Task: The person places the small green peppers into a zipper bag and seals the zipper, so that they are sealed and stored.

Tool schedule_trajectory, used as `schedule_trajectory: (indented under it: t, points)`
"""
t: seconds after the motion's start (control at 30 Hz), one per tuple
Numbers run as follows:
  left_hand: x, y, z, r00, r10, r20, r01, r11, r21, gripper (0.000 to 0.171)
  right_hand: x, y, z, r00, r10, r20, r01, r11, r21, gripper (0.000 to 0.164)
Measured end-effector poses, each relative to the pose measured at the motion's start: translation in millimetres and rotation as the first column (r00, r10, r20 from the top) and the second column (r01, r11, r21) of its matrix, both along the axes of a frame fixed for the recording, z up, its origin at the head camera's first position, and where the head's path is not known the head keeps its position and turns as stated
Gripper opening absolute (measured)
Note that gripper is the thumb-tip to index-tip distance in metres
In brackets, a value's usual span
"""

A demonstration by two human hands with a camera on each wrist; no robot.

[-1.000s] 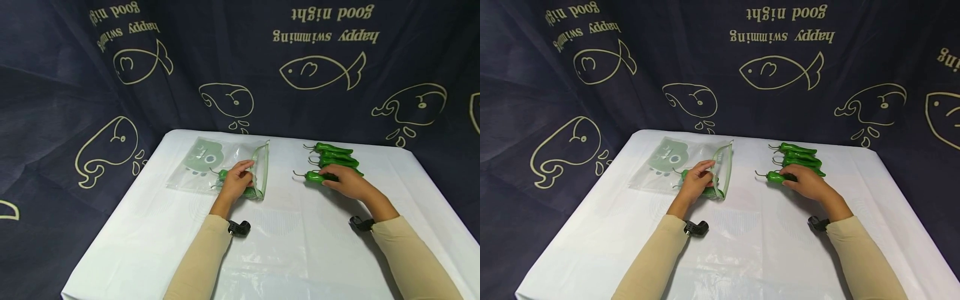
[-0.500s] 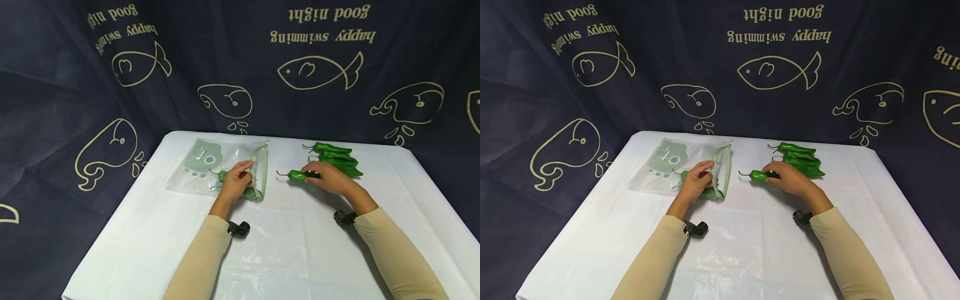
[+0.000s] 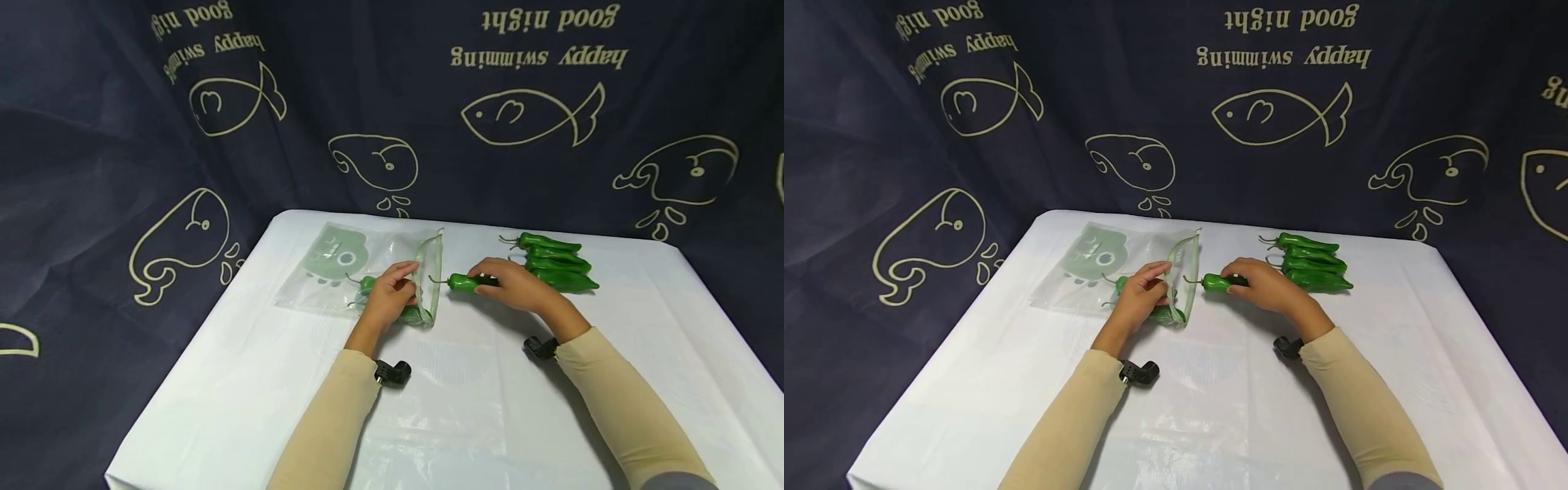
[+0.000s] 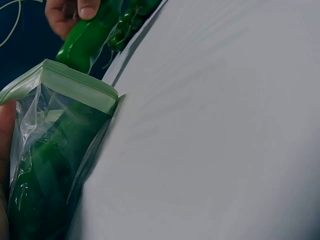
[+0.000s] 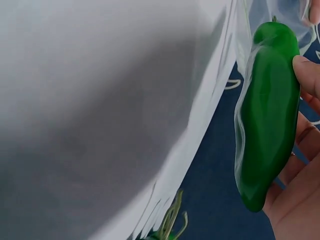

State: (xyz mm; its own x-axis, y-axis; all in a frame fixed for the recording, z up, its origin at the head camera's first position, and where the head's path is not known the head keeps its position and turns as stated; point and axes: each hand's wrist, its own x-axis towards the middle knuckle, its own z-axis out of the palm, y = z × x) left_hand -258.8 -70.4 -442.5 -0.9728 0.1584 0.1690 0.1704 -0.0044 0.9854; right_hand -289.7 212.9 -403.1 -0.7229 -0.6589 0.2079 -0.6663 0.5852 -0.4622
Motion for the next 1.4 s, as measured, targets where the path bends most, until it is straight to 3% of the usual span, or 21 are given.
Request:
schedule_trajectory:
  t: [0.1, 0.33, 0.63, 0.77, 1.03, 1.4]
  points:
    - [0.2, 0, 4.0, 1.000, -0.013, 0.007, 0.013, 1.000, -0.008, 0.044, -1.9, -6, 1.4, 1.000, 0.008, 0.005, -0.008, 1.000, 0.003, 0.029]
    - [17.7, 0, 29.9, 1.000, -0.027, -0.007, 0.027, 1.000, 0.000, 0.043, -6.6, -26, -0.2, 0.999, 0.036, 0.017, -0.036, 0.999, -0.001, 0.029]
    - [19.3, 0, 31.9, 1.000, -0.010, 0.003, 0.010, 1.000, -0.002, 0.043, -12.8, -43, -5.7, 0.999, 0.033, 0.025, -0.033, 0.999, -0.031, 0.024]
    - [18.2, 0, 30.4, 1.000, -0.005, 0.000, 0.005, 1.000, -0.010, 0.042, -14.7, -47, -8.8, 0.999, 0.018, 0.038, -0.017, 0.999, -0.034, 0.024]
    - [-1.7, 0, 5.1, 1.000, -0.008, -0.001, 0.008, 1.000, -0.004, 0.043, -16.1, -54, -6.1, 0.999, 0.014, 0.047, -0.013, 1.000, -0.026, 0.024]
    - [-0.5, 0, 0.1, 1.000, -0.002, -0.016, 0.002, 1.000, -0.009, 0.042, -17.1, -69, -6.9, 0.998, 0.018, 0.058, -0.016, 1.000, -0.022, 0.020]
